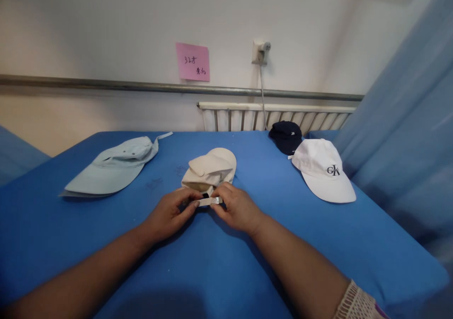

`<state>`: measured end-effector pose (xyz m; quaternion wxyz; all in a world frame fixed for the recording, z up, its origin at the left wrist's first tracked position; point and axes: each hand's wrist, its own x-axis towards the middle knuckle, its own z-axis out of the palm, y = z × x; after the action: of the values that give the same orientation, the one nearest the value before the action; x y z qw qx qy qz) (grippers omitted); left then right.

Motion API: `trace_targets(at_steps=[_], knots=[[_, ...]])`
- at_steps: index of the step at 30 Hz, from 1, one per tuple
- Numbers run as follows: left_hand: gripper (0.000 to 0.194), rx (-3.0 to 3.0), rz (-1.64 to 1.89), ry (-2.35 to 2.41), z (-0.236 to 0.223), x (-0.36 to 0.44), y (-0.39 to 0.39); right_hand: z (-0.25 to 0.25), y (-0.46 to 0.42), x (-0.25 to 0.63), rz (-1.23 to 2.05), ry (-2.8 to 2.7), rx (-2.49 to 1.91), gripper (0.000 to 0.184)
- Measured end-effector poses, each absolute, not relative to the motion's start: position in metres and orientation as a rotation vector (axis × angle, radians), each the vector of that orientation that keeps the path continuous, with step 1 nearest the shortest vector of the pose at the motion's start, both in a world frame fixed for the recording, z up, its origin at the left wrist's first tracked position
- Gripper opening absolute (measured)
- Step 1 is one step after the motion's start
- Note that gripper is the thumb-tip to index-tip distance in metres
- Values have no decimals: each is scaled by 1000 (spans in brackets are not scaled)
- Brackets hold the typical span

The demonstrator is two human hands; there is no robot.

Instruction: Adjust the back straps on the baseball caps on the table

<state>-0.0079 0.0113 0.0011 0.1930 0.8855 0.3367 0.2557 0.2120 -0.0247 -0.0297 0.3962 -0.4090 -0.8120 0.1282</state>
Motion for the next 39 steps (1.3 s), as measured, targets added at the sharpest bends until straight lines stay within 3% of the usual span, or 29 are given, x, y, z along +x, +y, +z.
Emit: trace_targets(at_steps=[26,39], knots=[[12,1979,793,915,-5,5,8,-28,-26,208,357,-2059,-1022,17],[20,2434,721,972,5,-3,7,-30,-24,209,346,-2019,-1018,18]])
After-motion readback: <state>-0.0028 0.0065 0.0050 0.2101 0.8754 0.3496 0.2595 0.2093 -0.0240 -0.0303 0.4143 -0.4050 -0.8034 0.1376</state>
